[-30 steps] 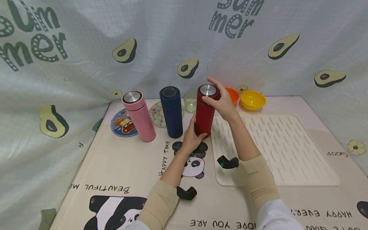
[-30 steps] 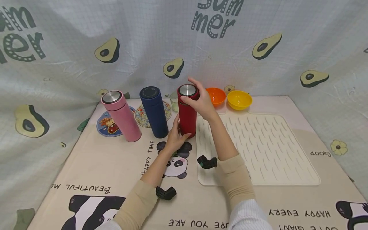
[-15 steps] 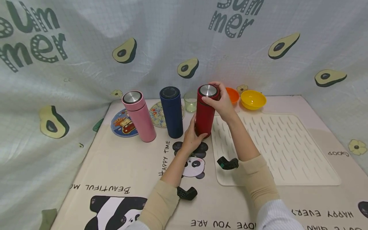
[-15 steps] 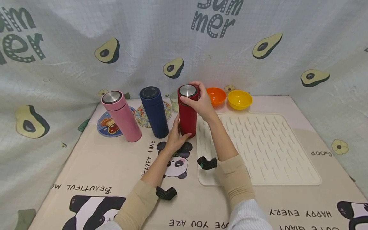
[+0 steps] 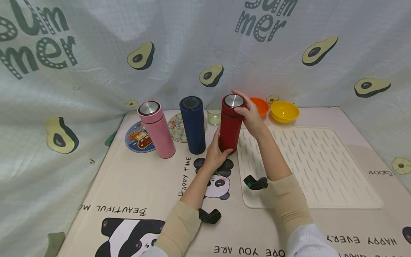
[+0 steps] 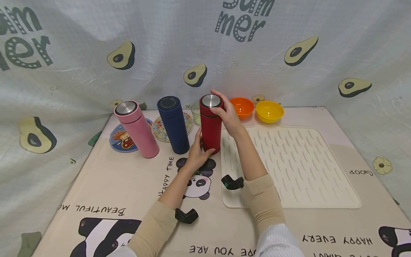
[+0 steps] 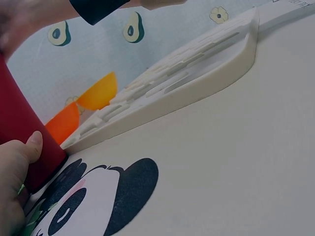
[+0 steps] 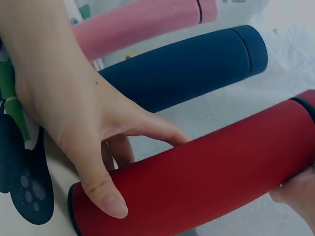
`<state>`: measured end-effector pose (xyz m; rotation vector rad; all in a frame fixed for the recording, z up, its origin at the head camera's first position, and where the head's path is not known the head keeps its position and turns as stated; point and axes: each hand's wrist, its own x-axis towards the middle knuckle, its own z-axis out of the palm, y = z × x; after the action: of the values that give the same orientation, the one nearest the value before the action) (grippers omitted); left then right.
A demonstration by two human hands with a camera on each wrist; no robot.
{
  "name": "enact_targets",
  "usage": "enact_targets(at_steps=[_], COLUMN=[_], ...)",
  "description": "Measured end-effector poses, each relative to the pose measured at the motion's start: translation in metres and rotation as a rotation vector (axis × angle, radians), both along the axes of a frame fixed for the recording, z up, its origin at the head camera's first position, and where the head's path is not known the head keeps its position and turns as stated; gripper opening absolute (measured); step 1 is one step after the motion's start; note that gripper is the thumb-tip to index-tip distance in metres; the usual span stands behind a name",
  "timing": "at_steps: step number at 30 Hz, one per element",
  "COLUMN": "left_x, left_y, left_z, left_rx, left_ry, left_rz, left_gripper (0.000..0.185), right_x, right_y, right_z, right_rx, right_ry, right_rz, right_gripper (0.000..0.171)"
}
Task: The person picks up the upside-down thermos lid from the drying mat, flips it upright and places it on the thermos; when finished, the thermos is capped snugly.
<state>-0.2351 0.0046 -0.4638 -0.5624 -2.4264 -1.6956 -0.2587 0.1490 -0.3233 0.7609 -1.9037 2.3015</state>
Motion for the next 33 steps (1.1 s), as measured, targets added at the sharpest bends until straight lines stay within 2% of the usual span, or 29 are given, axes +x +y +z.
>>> enact_targets(at_steps=[2, 5, 10, 13, 16, 19, 22, 25, 29, 33], left_x=[0.0004, 0.0002, 0.0005, 0.0006, 0.0, -0.0008, -0.0015, -0.0015, -0.0009, -0.0007], left_y=[0.0005, 0.0005, 0.0009, 0.0006, 0.0003, 0.0006, 0.001, 0.0009, 0.0009, 0.0009], left_z=[0.0001, 0.0004, -0.0002, -0.0004, 0.0001, 0.0004, 0.0005, 0.0009, 0.0014, 0.001], left_rx=[-0.004, -0.008, -0.01, -0.005, -0.003, 0.0, 0.003, 0.004, 0.006, 0.002], left_ry=[-0.004, 0.004, 0.025, 0.027, 0.025, 0.029, 0.03, 0.029, 0.028, 0.02], left_rz=[0.004, 0.006, 0.0, 0.001, 0.001, -0.001, -0.003, -0.003, -0.007, -0.003], left_gripper=[0.098, 0.098, 0.097, 0.097, 0.097, 0.097, 0.097, 0.097, 0.096, 0.097], right_x=[0.0001, -0.0004, 0.0003, 0.0, -0.0005, -0.0001, -0.0006, -0.0009, -0.0002, -0.0004], right_y=[0.0012, 0.002, 0.0036, 0.0047, 0.0047, 0.0032, 0.0024, 0.0018, 0.0013, 0.0019], right_z=[-0.0003, -0.0008, -0.0036, -0.0051, -0.0055, -0.0048, -0.0053, -0.0052, -0.0036, -0.0023], right_rx=[0.013, 0.055, 0.01, 0.025, 0.046, 0.008, -0.017, -0.007, -0.016, 0.029], right_ry=[-0.007, -0.023, -0.033, -0.014, -0.013, -0.021, -0.012, 0.006, -0.01, -0.019], right_rz=[-0.022, -0.042, 0.0, -0.042, -0.05, -0.008, -0.016, -0.041, -0.009, -0.056], right_gripper=[0.052, 0.055, 0.057, 0.047, 0.051, 0.057, 0.052, 0.049, 0.053, 0.05])
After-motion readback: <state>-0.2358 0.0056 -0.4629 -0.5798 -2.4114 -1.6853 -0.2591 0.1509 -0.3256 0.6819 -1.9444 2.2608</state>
